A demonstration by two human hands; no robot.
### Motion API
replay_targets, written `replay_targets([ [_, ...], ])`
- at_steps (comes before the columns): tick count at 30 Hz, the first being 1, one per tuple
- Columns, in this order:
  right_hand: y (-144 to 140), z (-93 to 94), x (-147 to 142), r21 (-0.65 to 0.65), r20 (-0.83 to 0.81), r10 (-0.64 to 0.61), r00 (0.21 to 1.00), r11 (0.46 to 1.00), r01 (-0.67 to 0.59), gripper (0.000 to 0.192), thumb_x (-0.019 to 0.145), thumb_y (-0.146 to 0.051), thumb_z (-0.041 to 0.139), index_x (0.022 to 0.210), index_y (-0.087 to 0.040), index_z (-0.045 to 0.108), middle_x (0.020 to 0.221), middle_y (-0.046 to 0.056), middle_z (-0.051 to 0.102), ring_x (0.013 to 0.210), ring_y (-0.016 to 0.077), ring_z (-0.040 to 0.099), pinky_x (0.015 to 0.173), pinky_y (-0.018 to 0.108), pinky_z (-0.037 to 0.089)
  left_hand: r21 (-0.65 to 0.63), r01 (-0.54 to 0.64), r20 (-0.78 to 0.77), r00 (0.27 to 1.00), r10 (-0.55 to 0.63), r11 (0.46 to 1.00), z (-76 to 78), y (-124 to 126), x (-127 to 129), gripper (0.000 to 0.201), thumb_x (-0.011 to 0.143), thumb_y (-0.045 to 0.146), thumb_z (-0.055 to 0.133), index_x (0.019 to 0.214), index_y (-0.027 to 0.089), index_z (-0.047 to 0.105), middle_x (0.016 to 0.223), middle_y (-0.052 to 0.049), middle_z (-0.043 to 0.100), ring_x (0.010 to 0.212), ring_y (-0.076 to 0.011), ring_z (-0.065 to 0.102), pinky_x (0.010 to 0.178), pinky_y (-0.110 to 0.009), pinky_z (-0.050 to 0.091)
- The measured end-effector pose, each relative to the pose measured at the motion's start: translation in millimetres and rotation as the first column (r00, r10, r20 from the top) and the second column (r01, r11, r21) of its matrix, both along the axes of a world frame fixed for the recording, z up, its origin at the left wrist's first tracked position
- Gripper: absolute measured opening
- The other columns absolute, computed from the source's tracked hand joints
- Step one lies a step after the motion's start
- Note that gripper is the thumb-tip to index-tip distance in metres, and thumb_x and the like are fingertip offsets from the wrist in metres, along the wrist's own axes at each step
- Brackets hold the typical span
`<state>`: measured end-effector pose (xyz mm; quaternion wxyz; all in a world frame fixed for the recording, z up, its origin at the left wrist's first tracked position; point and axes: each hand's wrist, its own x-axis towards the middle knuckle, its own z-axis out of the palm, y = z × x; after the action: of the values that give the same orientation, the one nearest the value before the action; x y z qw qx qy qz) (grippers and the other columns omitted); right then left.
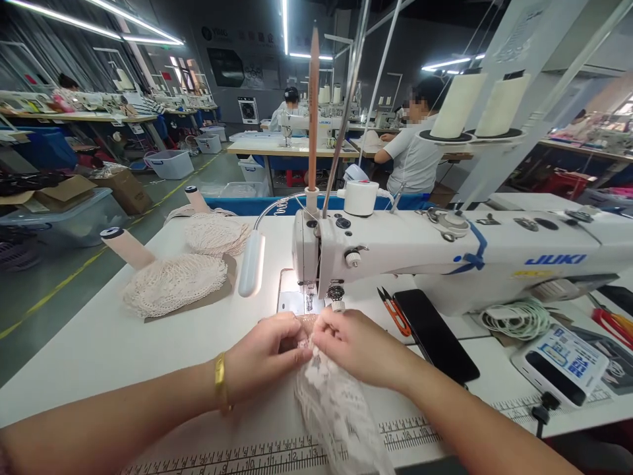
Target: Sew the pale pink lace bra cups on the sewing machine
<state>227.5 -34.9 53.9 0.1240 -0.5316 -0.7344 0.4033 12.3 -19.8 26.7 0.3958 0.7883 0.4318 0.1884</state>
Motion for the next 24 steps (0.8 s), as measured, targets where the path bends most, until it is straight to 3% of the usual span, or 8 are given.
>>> replay_targets([
  [4,30,-28.8,-24,0.239,0.236,-0.095,0.967,0.970,0.037,0.017,0.098,-0.022,0.053,0.081,-0.023,0.057,0.078,-0.002,0.065,0.070,0.0145,0.059,0.057,0.024,0.032,0.389,-0.035,-0.209,0.970,0.125,0.920,-25.0,20,-2,0.014,0.084,0.021,0.074,0.080,0.018,0.062,0.087,-0.002,0.063,0.085,-0.0218,0.054,0.080,-0.038,0.039],
  [7,34,-38.0,-33,0.275,0.264,-0.103,0.959,0.961,0.028,0.018,0.099,-0.021,0.051,0.081,-0.022,0.054,0.089,0.002,0.069,0.077,0.0172,0.063,0.058,0.025,0.031,0.652,0.054,-0.175,0.981,0.081,0.756,-31.5,22,-6,0.005,0.089,0.016,0.067,0.086,0.018,0.065,0.091,-0.003,0.065,0.081,-0.0203,0.053,0.077,-0.037,0.037],
  [10,31,-41.9,-28,0.320,0.302,-0.115,0.946,0.947,0.013,0.018,0.100,-0.023,0.051,0.083,-0.023,0.055,0.085,0.002,0.069,0.075,0.0184,0.063,0.058,0.027,0.032,0.775,0.140,-0.150,0.988,-0.035,0.616,-34.7,23,-10,0.022,0.099,0.014,0.055,0.079,0.019,0.065,0.080,0.000,0.065,0.076,-0.0187,0.051,0.076,-0.037,0.034],
  [13,23,-44.0,-17,0.478,0.343,-0.156,0.926,0.878,-0.029,0.015,0.101,-0.024,0.054,0.087,-0.023,0.059,0.074,-0.001,0.066,0.064,0.0176,0.059,0.056,0.028,0.032,0.782,0.143,-0.125,0.989,-0.073,0.607,-37.6,25,-11,0.026,0.101,0.017,0.056,0.077,0.019,0.065,0.078,0.001,0.067,0.075,-0.0178,0.052,0.076,-0.037,0.033],
  [16,10,-45.2,-11,0.715,0.341,-0.192,0.920,0.688,-0.121,0.014,0.102,-0.022,0.050,0.098,-0.022,0.064,0.078,0.002,0.069,0.061,0.0195,0.056,0.056,0.031,0.033,0.782,0.136,-0.135,0.990,-0.049,0.608,-39.6,25,-10,0.025,0.100,0.017,0.057,0.077,0.019,0.067,0.081,0.000,0.069,0.074,-0.0180,0.052,0.073,-0.037,0.032],
  [18,1,-47.3,-13,0.813,0.309,-0.139,0.941,0.552,-0.185,0.021,0.104,-0.016,0.045,0.106,-0.020,0.066,0.090,0.007,0.072,0.067,0.0208,0.059,0.062,0.033,0.038,0.786,0.128,-0.142,0.990,-0.025,0.605,-40.4,24,-9,0.025,0.100,0.018,0.058,0.077,0.019,0.067,0.081,0.000,0.069,0.074,-0.0185,0.052,0.072,-0.037,0.031],
  [19,-1,-49.2,-15,0.832,0.285,-0.094,0.954,0.518,-0.198,0.024,0.104,-0.013,0.044,0.109,-0.019,0.067,0.095,0.008,0.073,0.072,0.0216,0.062,0.065,0.034,0.041,0.789,0.123,-0.142,0.990,-0.016,0.602,-40.8,24,-9,0.025,0.100,0.018,0.058,0.077,0.019,0.066,0.081,0.000,0.068,0.073,-0.0187,0.052,0.072,-0.037,0.032],
  [24,4,-62.4,-18,0.811,0.183,0.036,0.982,0.560,-0.172,0.029,0.100,-0.004,0.044,0.111,-0.017,0.067,0.104,0.010,0.075,0.098,0.0254,0.068,0.080,0.037,0.052,0.792,0.128,-0.159,0.987,-0.001,0.597,-40.5,21,-10,0.017,0.101,0.018,0.057,0.090,0.018,0.070,0.086,-0.002,0.070,0.078,-0.0203,0.056,0.073,-0.038,0.034],
])
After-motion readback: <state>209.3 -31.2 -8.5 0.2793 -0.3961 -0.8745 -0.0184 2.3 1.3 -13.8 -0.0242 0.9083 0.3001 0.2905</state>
